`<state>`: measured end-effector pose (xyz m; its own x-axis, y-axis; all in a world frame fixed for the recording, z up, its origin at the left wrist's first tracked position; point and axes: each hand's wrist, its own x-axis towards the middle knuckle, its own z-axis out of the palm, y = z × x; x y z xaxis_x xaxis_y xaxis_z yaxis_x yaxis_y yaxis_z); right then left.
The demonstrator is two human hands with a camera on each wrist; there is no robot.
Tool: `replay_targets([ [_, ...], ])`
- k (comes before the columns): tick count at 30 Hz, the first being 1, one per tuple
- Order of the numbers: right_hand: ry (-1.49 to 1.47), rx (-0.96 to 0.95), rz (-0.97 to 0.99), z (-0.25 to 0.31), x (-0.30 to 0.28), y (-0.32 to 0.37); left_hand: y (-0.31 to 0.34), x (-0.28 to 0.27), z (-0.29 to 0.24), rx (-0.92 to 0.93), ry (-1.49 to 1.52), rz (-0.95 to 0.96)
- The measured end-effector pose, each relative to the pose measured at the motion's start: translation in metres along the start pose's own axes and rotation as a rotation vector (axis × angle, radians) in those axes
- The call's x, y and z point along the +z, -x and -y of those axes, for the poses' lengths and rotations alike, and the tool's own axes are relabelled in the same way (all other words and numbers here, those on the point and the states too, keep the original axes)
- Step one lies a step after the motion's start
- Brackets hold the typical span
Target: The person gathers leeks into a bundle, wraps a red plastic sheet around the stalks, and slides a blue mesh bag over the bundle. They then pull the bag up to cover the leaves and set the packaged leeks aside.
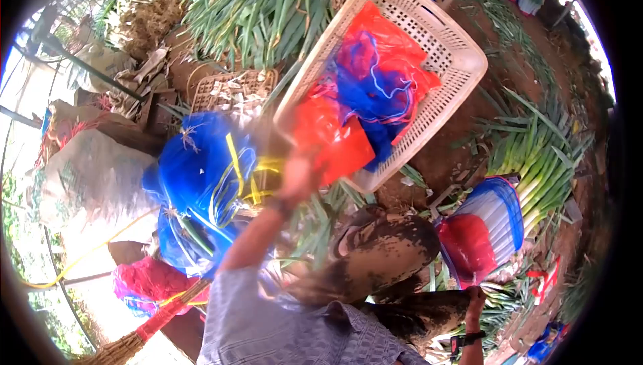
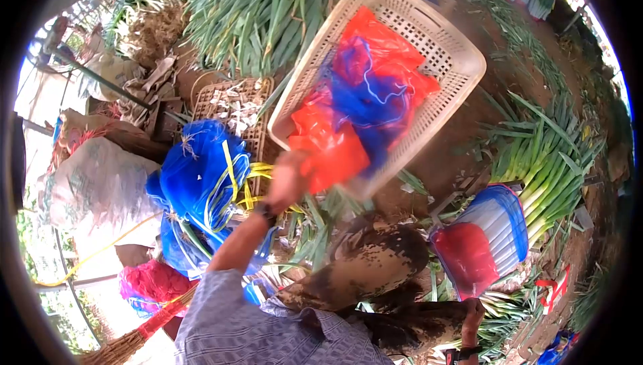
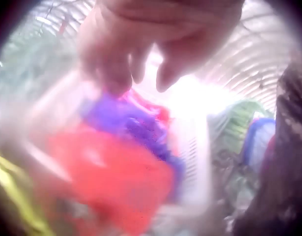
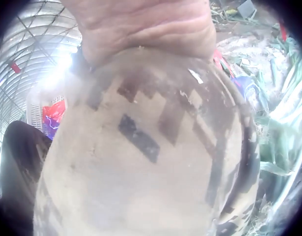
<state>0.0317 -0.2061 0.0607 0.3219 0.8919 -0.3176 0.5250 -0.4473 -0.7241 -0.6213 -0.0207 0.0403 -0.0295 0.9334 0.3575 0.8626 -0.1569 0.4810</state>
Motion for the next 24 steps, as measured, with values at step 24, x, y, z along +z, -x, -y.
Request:
replay_targets([
  [24, 0.160, -0.646, 0.035, 0.109, 0.039, -0.042, -0.033, -0.357, 0.043, -0.124, 0.251, -1.133],
])
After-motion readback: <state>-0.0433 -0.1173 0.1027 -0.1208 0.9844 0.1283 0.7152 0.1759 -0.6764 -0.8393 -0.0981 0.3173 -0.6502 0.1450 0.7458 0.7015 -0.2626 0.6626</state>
